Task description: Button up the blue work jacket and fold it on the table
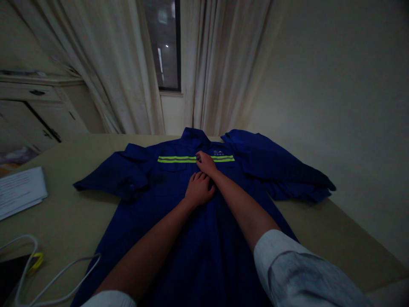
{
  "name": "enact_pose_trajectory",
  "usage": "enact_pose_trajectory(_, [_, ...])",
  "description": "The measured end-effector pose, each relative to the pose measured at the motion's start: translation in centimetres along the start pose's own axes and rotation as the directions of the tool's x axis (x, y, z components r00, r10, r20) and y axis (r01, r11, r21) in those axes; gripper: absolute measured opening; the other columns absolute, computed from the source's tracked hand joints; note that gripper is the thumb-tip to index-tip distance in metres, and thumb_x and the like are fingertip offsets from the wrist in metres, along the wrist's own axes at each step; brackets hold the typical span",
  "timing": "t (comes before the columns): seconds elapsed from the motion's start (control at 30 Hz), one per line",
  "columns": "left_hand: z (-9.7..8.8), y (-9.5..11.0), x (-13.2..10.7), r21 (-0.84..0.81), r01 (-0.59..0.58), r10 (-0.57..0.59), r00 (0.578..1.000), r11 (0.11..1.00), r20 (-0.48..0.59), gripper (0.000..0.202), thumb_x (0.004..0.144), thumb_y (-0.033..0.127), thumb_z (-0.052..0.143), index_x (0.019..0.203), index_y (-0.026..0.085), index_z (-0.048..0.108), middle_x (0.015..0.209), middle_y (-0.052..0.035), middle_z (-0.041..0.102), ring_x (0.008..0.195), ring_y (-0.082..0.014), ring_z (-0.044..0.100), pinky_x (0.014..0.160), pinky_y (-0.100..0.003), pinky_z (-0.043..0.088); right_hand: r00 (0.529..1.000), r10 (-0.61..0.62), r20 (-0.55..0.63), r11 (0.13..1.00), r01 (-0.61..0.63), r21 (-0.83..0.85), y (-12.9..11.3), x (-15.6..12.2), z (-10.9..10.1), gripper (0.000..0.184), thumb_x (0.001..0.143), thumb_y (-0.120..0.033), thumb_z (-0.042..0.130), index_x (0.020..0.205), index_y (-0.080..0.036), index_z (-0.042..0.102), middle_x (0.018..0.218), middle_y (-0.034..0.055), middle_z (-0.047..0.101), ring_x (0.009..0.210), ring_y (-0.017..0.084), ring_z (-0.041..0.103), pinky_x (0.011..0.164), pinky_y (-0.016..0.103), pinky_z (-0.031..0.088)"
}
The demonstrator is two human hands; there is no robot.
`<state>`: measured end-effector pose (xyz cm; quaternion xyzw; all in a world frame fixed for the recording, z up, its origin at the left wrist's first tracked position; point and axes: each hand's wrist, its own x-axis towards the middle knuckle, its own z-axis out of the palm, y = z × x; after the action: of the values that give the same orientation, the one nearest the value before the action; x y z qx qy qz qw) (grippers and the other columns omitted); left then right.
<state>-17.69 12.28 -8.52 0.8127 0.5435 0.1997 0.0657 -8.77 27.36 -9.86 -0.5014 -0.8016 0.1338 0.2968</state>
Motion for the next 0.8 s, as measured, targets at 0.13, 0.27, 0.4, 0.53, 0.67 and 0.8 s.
enact_pose_trajectory(0.13, [0.15, -0.09, 0.05, 0.005, 0.0, 0.0, 1.0, 1.0, 0.007, 0.04, 0.098, 0.042, 0.056, 0.131, 0.02, 0.065, 0.14, -0.0122, 0.066, 0.139, -0.0319, 0.05, 0.124, -0.052, 0.031, 1.0, 0.015, 0.0, 1.0, -0.015, -0.012, -0.19, 0.05, -0.04, 0.035, 0.087, -0.009, 0.063, 0.12, -0.022, 0.062, 0.111, 0.0046, 0.073, 0.094, 0.019, 0.069, 0.088, 0.031, 0.055])
enact_pose_trajectory(0.27, [0.14, -0.1, 0.01, 0.012, -0.004, 0.004, 1.0, 1.0, 0.004, 0.041, 0.097, 0.04, 0.056, 0.131, 0.019, 0.065, 0.141, -0.0128, 0.065, 0.139, -0.0322, 0.05, 0.123, -0.052, 0.032, 1.0, 0.004, 0.001, 1.0, -0.004, -0.025, -0.3, -0.01, -0.09, 0.035, 0.088, -0.01, 0.062, 0.12, -0.023, 0.062, 0.112, 0.0041, 0.072, 0.098, 0.019, 0.068, 0.089, 0.031, 0.054])
enact_pose_trajectory(0.4, [-0.17, 0.07, -0.09, 0.015, -0.004, 0.004, 1.0, 1.0, 0.001, 0.041, 0.097, 0.04, 0.056, 0.13, 0.018, 0.066, 0.14, -0.0128, 0.066, 0.139, -0.0326, 0.05, 0.123, -0.052, 0.033, 1.0, -0.002, -0.022, 0.998, 0.001, -0.056, -0.41, -0.15, -0.13, 0.036, 0.088, -0.006, 0.056, 0.118, -0.025, 0.063, 0.113, 0.0037, 0.072, 0.102, 0.02, 0.066, 0.09, 0.031, 0.053])
enact_pose_trajectory(0.53, [-0.4, 0.23, -0.13, 0.01, -0.006, 0.006, 1.0, 1.0, 0.005, 0.041, 0.098, 0.041, 0.055, 0.131, 0.018, 0.066, 0.139, -0.0128, 0.066, 0.137, -0.0326, 0.051, 0.122, -0.051, 0.034, 1.0, 0.002, -0.023, 0.998, -0.004, -0.069, -0.43, -0.23, -0.15, 0.034, 0.089, -0.006, 0.055, 0.115, -0.025, 0.063, 0.113, 0.0044, 0.071, 0.102, 0.021, 0.066, 0.091, 0.033, 0.052])
enact_pose_trajectory(0.67, [-0.22, 0.12, -0.1, 0.013, -0.006, 0.006, 1.0, 1.0, 0.002, 0.041, 0.098, 0.041, 0.055, 0.129, 0.018, 0.067, 0.139, -0.0127, 0.066, 0.139, -0.0328, 0.05, 0.123, -0.052, 0.033, 1.0, -0.003, -0.014, 0.998, 0.002, -0.058, -0.22, -0.21, -0.11, 0.029, 0.09, -0.008, 0.061, 0.114, -0.024, 0.064, 0.113, 0.0048, 0.071, 0.102, 0.02, 0.066, 0.091, 0.032, 0.052])
enact_pose_trajectory(0.8, [-0.13, 0.02, -0.07, 0.007, -0.009, 0.009, 1.0, 1.0, -0.003, 0.041, 0.098, 0.042, 0.053, 0.13, 0.02, 0.067, 0.142, -0.0115, 0.065, 0.14, -0.0324, 0.049, 0.123, -0.052, 0.032, 1.0, -0.001, -0.008, 0.999, 0.001, -0.047, -0.11, -0.12, -0.13, 0.027, 0.09, -0.01, 0.068, 0.113, -0.023, 0.064, 0.113, 0.0046, 0.071, 0.098, 0.018, 0.067, 0.09, 0.03, 0.052])
